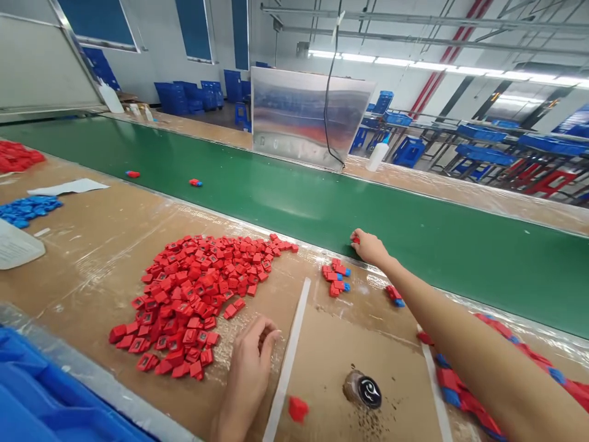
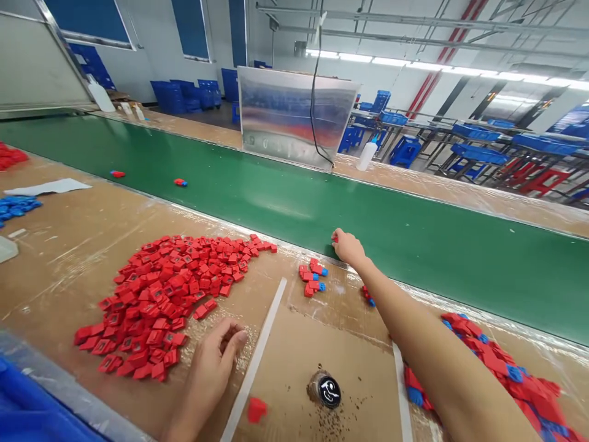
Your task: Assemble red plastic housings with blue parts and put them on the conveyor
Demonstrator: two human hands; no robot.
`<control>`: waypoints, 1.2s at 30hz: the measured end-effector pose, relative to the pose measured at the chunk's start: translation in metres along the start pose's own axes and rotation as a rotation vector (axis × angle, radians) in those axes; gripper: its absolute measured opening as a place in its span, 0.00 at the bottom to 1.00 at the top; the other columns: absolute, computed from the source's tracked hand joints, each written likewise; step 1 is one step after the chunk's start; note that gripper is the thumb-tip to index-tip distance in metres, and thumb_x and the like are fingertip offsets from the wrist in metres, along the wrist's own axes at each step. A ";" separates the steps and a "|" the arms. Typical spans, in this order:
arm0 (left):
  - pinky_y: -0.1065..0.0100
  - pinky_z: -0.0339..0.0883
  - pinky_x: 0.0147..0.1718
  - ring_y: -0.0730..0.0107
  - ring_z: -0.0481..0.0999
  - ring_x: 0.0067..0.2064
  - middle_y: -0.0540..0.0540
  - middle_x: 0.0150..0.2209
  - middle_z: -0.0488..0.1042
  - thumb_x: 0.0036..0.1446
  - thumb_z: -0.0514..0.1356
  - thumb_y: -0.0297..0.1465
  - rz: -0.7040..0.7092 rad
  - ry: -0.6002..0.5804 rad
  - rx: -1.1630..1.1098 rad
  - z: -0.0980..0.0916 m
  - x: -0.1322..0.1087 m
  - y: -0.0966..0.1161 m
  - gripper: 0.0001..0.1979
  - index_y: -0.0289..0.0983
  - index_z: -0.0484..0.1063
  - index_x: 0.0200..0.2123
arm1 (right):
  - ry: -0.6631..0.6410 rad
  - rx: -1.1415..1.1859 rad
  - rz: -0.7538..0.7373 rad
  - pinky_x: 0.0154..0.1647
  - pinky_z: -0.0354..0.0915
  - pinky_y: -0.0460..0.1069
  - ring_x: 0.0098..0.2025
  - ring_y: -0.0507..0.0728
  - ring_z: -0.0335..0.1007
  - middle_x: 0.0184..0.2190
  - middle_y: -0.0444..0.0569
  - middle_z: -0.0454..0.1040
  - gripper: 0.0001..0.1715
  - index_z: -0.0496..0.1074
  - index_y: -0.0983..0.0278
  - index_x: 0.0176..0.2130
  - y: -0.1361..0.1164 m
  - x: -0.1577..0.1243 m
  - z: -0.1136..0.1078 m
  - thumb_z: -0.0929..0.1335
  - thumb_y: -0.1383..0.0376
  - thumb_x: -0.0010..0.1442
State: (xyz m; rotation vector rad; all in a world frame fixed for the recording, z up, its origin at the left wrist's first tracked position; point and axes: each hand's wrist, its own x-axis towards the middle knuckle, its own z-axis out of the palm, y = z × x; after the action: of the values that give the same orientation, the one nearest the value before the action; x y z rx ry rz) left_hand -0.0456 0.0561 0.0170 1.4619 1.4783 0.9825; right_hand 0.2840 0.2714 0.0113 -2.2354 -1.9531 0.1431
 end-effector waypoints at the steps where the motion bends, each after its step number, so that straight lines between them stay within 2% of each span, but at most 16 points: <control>1: 0.68 0.67 0.32 0.64 0.73 0.34 0.46 0.32 0.72 0.62 0.54 0.34 0.071 0.033 0.100 -0.001 -0.004 0.000 0.09 0.37 0.71 0.33 | 0.008 -0.007 0.007 0.36 0.62 0.49 0.37 0.60 0.72 0.36 0.53 0.75 0.11 0.70 0.62 0.43 0.006 -0.007 -0.006 0.66 0.68 0.59; 3: 0.64 0.68 0.41 0.62 0.73 0.43 0.42 0.41 0.72 0.64 0.51 0.32 0.199 0.016 0.230 -0.004 -0.020 0.000 0.10 0.39 0.72 0.42 | 0.036 -0.012 0.023 0.35 0.61 0.50 0.36 0.61 0.72 0.36 0.54 0.76 0.11 0.69 0.62 0.44 0.017 -0.024 -0.019 0.64 0.68 0.59; 4: 0.62 0.67 0.44 0.61 0.72 0.46 0.42 0.44 0.71 0.64 0.51 0.31 0.263 -0.038 0.267 -0.005 -0.031 0.001 0.11 0.40 0.72 0.45 | 0.054 -0.010 0.030 0.35 0.61 0.51 0.36 0.62 0.72 0.36 0.55 0.76 0.11 0.68 0.62 0.44 0.022 -0.034 -0.025 0.63 0.67 0.60; 7: 0.60 0.68 0.48 0.60 0.71 0.48 0.40 0.50 0.70 0.61 0.57 0.35 0.464 -0.302 0.325 0.005 -0.077 0.007 0.13 0.42 0.71 0.49 | 0.102 0.010 0.044 0.35 0.61 0.51 0.36 0.62 0.72 0.38 0.55 0.77 0.12 0.66 0.62 0.45 0.037 -0.067 -0.044 0.63 0.66 0.60; 9: 0.58 0.69 0.47 0.58 0.71 0.48 0.40 0.51 0.71 0.57 0.61 0.38 0.591 -0.445 0.366 0.029 -0.108 0.013 0.18 0.43 0.70 0.50 | 0.137 0.044 0.037 0.35 0.61 0.51 0.36 0.61 0.72 0.38 0.54 0.77 0.13 0.66 0.62 0.46 0.044 -0.091 -0.054 0.63 0.65 0.59; 12: 0.53 0.68 0.49 0.51 0.69 0.53 0.41 0.58 0.68 0.56 0.62 0.40 0.835 -0.576 0.458 0.079 -0.143 0.019 0.24 0.46 0.67 0.56 | 0.211 0.153 -0.024 0.34 0.61 0.50 0.33 0.59 0.70 0.35 0.52 0.77 0.11 0.66 0.62 0.43 0.050 -0.127 -0.066 0.64 0.66 0.58; 14: 0.52 0.64 0.54 0.51 0.66 0.58 0.45 0.62 0.64 0.61 0.56 0.37 0.962 -0.602 0.537 0.112 -0.156 0.018 0.20 0.47 0.66 0.57 | 0.254 0.225 -0.052 0.33 0.60 0.50 0.30 0.57 0.68 0.33 0.51 0.76 0.09 0.67 0.62 0.41 0.052 -0.148 -0.073 0.64 0.67 0.57; 16: 0.53 0.59 0.58 0.53 0.63 0.61 0.45 0.64 0.62 0.64 0.51 0.32 1.022 -0.600 0.602 0.132 -0.160 0.016 0.19 0.44 0.66 0.57 | 0.283 0.272 -0.048 0.33 0.60 0.49 0.29 0.55 0.67 0.32 0.50 0.76 0.08 0.66 0.62 0.40 0.054 -0.167 -0.080 0.64 0.68 0.57; 18: 0.53 0.57 0.59 0.52 0.58 0.65 0.42 0.65 0.59 0.63 0.51 0.27 1.044 -0.632 0.624 0.138 -0.158 0.014 0.21 0.40 0.63 0.59 | 0.309 0.302 -0.046 0.33 0.60 0.49 0.30 0.54 0.66 0.32 0.49 0.75 0.07 0.65 0.62 0.40 0.058 -0.187 -0.087 0.64 0.68 0.58; 20: 0.52 0.56 0.60 0.49 0.51 0.67 0.42 0.67 0.54 0.58 0.53 0.21 1.046 -0.686 0.616 0.131 -0.153 0.016 0.28 0.39 0.60 0.62 | 0.326 0.319 -0.047 0.34 0.60 0.49 0.30 0.54 0.66 0.33 0.49 0.75 0.07 0.65 0.62 0.40 0.062 -0.205 -0.094 0.64 0.68 0.59; 23: 0.48 0.59 0.57 0.47 0.54 0.65 0.42 0.67 0.55 0.54 0.53 0.15 0.952 -0.659 0.599 0.113 -0.147 0.024 0.32 0.43 0.61 0.60 | 0.318 0.355 -0.032 0.33 0.60 0.48 0.29 0.53 0.66 0.31 0.48 0.74 0.06 0.64 0.62 0.40 0.070 -0.228 -0.103 0.63 0.68 0.60; 26: 0.50 0.66 0.47 0.51 0.67 0.52 0.39 0.54 0.69 0.57 0.56 0.20 0.768 -0.580 0.569 0.104 -0.144 0.032 0.19 0.42 0.72 0.49 | 0.310 0.402 -0.037 0.33 0.60 0.48 0.29 0.54 0.67 0.32 0.47 0.74 0.04 0.63 0.62 0.39 0.075 -0.250 -0.108 0.63 0.68 0.61; 28: 0.55 0.67 0.41 0.57 0.70 0.43 0.42 0.42 0.73 0.57 0.57 0.22 0.682 -0.611 0.500 0.103 -0.141 0.037 0.12 0.41 0.75 0.41 | 0.312 0.429 -0.055 0.34 0.61 0.48 0.30 0.54 0.68 0.33 0.48 0.75 0.04 0.63 0.62 0.39 0.075 -0.266 -0.108 0.63 0.67 0.61; 30: 0.61 0.67 0.38 0.62 0.71 0.38 0.45 0.37 0.72 0.58 0.57 0.24 0.596 -0.668 0.349 0.103 -0.137 0.040 0.10 0.41 0.75 0.40 | 0.298 0.452 -0.059 0.33 0.61 0.49 0.30 0.54 0.68 0.34 0.49 0.75 0.04 0.63 0.62 0.40 0.073 -0.285 -0.104 0.63 0.66 0.61; 32: 0.65 0.67 0.37 0.64 0.72 0.38 0.45 0.37 0.72 0.59 0.57 0.28 0.454 -0.684 0.146 0.099 -0.131 0.042 0.08 0.41 0.76 0.40 | 0.254 0.472 -0.051 0.33 0.62 0.49 0.31 0.55 0.69 0.35 0.49 0.75 0.06 0.62 0.61 0.41 0.068 -0.305 -0.094 0.63 0.65 0.62; 36: 0.68 0.67 0.38 0.65 0.73 0.39 0.44 0.38 0.75 0.58 0.60 0.35 0.060 -0.596 -0.241 0.081 -0.114 0.039 0.13 0.39 0.77 0.45 | 0.076 0.517 -0.050 0.40 0.66 0.51 0.40 0.58 0.74 0.38 0.50 0.77 0.10 0.63 0.61 0.46 0.061 -0.338 -0.064 0.63 0.66 0.62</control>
State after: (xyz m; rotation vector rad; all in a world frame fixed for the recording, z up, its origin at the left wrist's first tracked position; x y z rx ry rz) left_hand 0.0432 -0.0582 0.0276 1.4584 0.8598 0.6475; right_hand 0.3083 -0.0746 0.0490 -1.8267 -1.6875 0.4873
